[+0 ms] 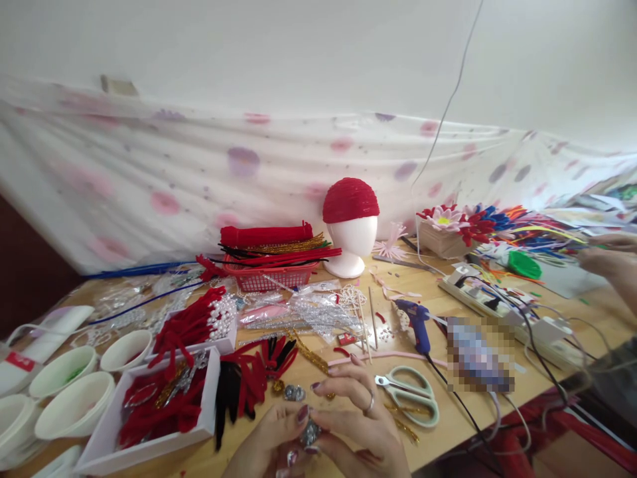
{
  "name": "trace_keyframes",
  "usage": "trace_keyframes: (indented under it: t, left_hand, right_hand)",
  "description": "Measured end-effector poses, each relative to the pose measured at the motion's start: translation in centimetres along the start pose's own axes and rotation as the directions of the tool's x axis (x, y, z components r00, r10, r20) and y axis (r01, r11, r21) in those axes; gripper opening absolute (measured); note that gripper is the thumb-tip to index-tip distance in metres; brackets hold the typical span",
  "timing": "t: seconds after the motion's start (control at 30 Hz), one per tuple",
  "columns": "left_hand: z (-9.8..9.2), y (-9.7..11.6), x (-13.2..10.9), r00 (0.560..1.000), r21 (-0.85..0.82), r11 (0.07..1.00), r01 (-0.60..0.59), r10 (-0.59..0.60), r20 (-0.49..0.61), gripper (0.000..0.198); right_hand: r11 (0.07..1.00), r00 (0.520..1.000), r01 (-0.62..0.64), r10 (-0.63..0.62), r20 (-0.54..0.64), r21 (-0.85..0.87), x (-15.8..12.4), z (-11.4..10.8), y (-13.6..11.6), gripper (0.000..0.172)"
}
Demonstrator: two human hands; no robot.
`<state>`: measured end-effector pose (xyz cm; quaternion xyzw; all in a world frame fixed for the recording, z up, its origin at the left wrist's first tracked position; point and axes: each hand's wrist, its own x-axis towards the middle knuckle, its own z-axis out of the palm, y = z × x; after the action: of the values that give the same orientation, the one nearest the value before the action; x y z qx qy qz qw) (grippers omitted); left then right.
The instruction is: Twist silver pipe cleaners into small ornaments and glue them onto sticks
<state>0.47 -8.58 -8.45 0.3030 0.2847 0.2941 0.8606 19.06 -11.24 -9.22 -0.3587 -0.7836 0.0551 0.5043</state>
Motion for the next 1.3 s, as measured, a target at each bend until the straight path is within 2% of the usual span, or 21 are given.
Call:
trace_keyframes:
  t: [0.13,0.23,0.4,0.47,0.53,0.6,0.63,0.7,0.77,0.83,0.93,1.03,1.07,1.1,1.17,1.23,1.3]
  left_hand:
    - [0.2,0.0,0.8,0.996,-0.056,0.996,0.073,-0.070,0.050,0.054]
    - [0.6,0.2,0.7,0.994,-0.086,0.991,0.106,-0.102,0.042,0.053]
    - [1.2,0.2,-0.1,0.991,-0.135,0.984,0.117,-0.125,-0.052,0.048]
    - [1.3,0.1,-0.1,0.989,-0.142,0.984,0.104,-0.118,-0.094,0.047]
    - [1.3,0.0,0.0,0.985,-0.123,0.991,0.055,-0.074,-0.155,0.048]
    - [1.3,0.1,0.2,0.964,-0.063,0.997,-0.046,0.028,-0.264,0.053]
    - [1.2,0.3,0.2,0.940,-0.021,0.994,-0.104,0.091,-0.329,0.055]
    - [1.0,0.5,0.2,0.864,0.073,0.973,-0.220,0.229,-0.449,0.056]
    - [0.5,0.5,-0.2,0.785,0.168,0.937,-0.306,0.348,-0.513,0.053]
    - [-0.3,0.3,-1.0,0.723,0.273,0.894,-0.357,0.449,-0.525,0.048]
    - [-1.6,0.1,-2.4,0.647,0.398,0.841,-0.367,0.538,-0.540,0.038]
    - [-2.5,0.2,-3.5,0.547,0.460,0.792,-0.401,0.610,-0.573,0.031]
    - [-2.6,0.2,-3.7,0.527,0.463,0.783,-0.415,0.622,-0.579,0.031]
    - [-2.6,0.1,-3.7,0.527,0.458,0.784,-0.420,0.621,-0.580,0.032]
    - [-2.4,-0.1,-3.4,0.552,0.446,0.803,-0.395,0.596,-0.584,0.032]
    - [-2.1,-0.4,-2.8,0.602,0.462,0.822,-0.333,0.562,-0.567,0.029]
    - [-1.9,-0.5,-2.2,0.662,0.529,0.803,-0.276,0.558,-0.501,0.023]
  right_hand:
    - [1.000,1.000,0.007,-0.007,0.027,-0.025,-0.2,-0.5,-0.1,0.029]
    - [0.999,1.000,0.010,-0.009,0.014,-0.042,0.1,-0.7,-0.6,0.027]
    - [0.998,0.999,0.019,-0.021,-0.038,-0.051,0.8,-0.8,-1.5,0.013]
    - [0.999,1.000,0.013,-0.014,-0.025,-0.050,0.9,-0.8,-1.6,0.014]
    - [0.999,1.000,-0.012,0.011,-0.027,-0.041,0.9,-0.7,-1.5,0.016]
    - [0.999,0.998,-0.043,0.041,-0.053,-0.029,0.9,-0.7,-1.4,0.019]
    - [0.998,0.996,-0.055,0.054,-0.066,-0.024,1.0,-0.7,-1.3,0.020]
    - [0.997,0.995,-0.072,0.071,-0.077,-0.017,1.1,-0.6,-1.2,0.023]
    - [0.996,0.994,-0.083,0.082,-0.077,-0.013,1.1,-0.6,-1.0,0.025]
    - [0.995,0.992,-0.097,0.095,-0.077,-0.014,1.1,-0.6,-0.8,0.026]
    - [0.991,0.989,-0.130,0.128,-0.073,-0.024,0.8,-0.5,-0.5,0.029]
    - [0.986,0.985,-0.163,0.160,-0.059,-0.033,0.5,-0.4,-0.1,0.034]
    - [0.985,0.984,-0.172,0.170,-0.062,-0.033,0.5,-0.3,0.0,0.033]
    - [0.983,0.982,-0.181,0.178,-0.066,-0.034,0.5,-0.2,0.0,0.030]
    - [0.981,0.980,-0.188,0.184,-0.070,-0.047,0.5,0.1,0.1,0.024]
    - [0.978,0.980,-0.198,0.196,-0.044,-0.066,0.5,0.4,0.1,0.020]
    - [0.968,0.969,-0.248,0.248,-0.004,-0.046,0.6,0.7,0.2,0.016]
